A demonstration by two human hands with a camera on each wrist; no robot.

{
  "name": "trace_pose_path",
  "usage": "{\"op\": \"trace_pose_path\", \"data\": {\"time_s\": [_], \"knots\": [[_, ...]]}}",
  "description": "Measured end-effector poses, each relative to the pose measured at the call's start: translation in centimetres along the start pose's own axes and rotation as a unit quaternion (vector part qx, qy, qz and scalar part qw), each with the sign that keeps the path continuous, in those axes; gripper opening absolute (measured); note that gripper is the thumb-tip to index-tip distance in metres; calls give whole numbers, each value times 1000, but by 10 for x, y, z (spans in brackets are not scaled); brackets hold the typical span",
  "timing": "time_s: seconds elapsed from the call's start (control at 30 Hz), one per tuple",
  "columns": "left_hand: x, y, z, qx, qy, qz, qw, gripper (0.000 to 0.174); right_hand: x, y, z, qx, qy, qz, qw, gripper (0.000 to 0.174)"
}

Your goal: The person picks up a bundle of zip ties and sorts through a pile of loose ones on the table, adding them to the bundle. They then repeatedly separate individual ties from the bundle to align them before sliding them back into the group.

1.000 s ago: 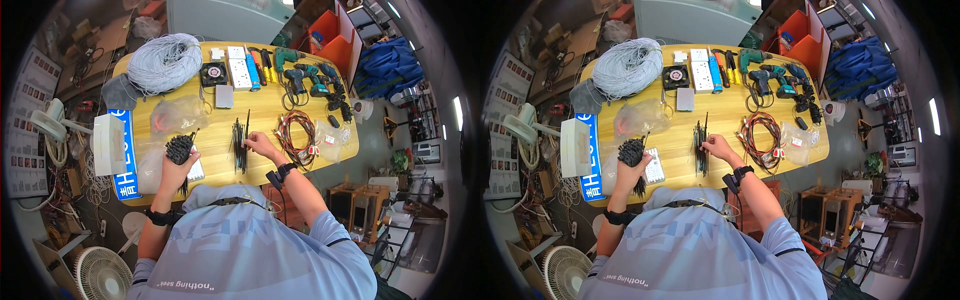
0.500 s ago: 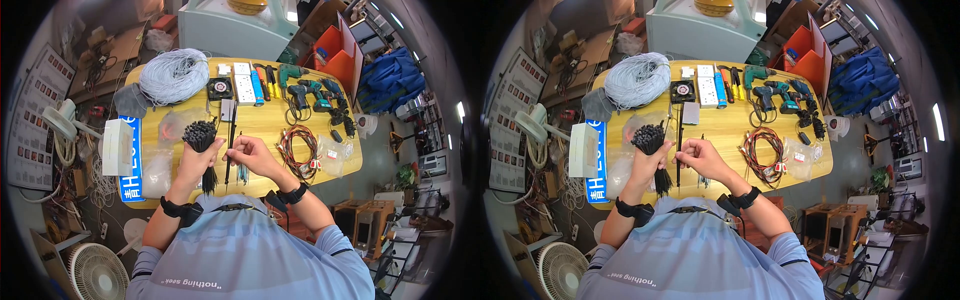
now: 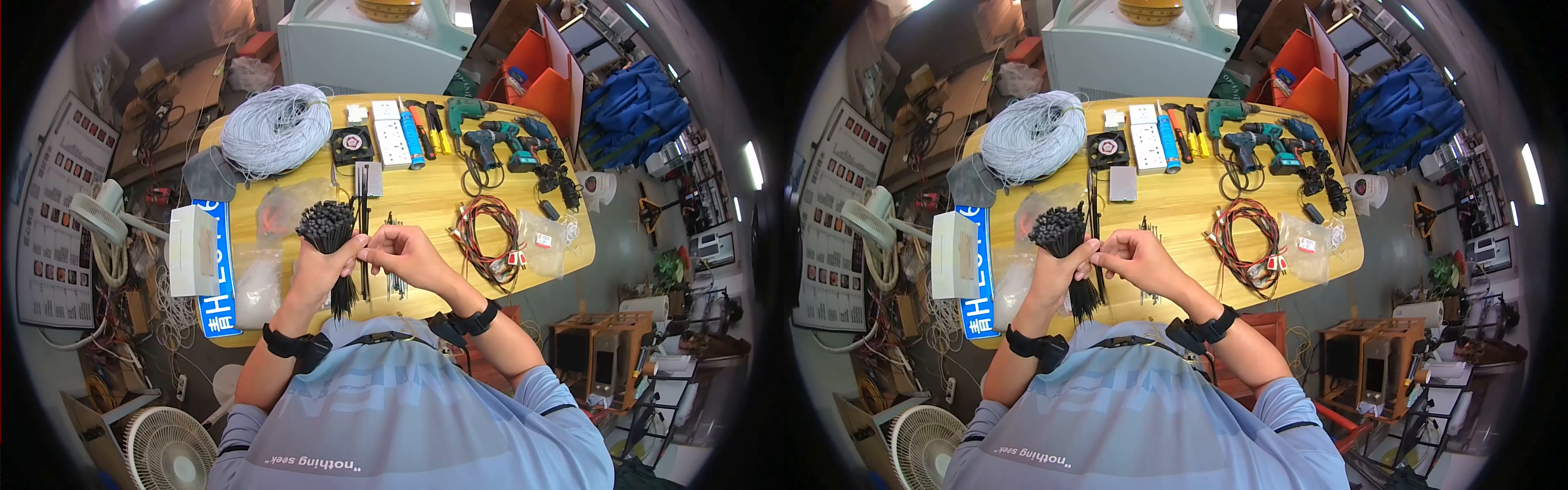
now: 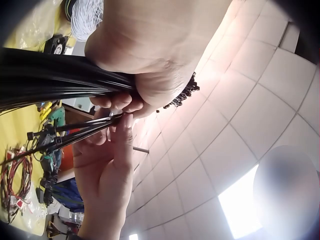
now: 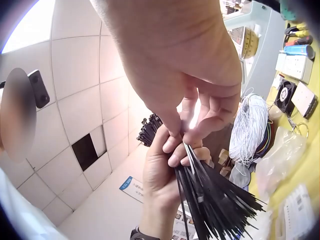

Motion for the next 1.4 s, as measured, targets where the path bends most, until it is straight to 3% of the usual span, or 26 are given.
{"op": "trace_pose_path", "data": {"time_s": [0.07,0.23,0.57,0.67,0.73,0.83,1.07,1.4], "knots": [[1,-1,-2,2,-22,1,1000,8,1,-1,1,7,-35,2,999,15],[1,-4,-5,9,-20,5,1000,8,-1,-2,-4,-9,52,9,999,13],[2,-9,-5,-9,-17,23,1000,8,-6,-5,1,-14,76,16,997,12],[1,-11,-5,-13,-35,34,999,7,-3,-5,1,2,53,-4,999,12],[0,-12,-5,-13,-28,37,999,6,-2,-4,9,26,129,-33,991,13],[-4,-13,-2,-3,-10,46,999,6,4,0,2,33,140,-38,989,13],[-2,-13,6,24,-6,55,998,10,14,-2,10,50,64,-77,994,15],[-2,-20,7,40,44,76,995,10,35,2,3,13,156,-156,975,19]]}}
Point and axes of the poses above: each hand's wrist, its own y-axis towards the middle knuckle, its own x-axis out of the back of the hand, z = x × y, the point moved 5 cm from there along y, towards the middle knuckle, and after that the axes turned 7 degrees about -z, right-handed, at the moved point
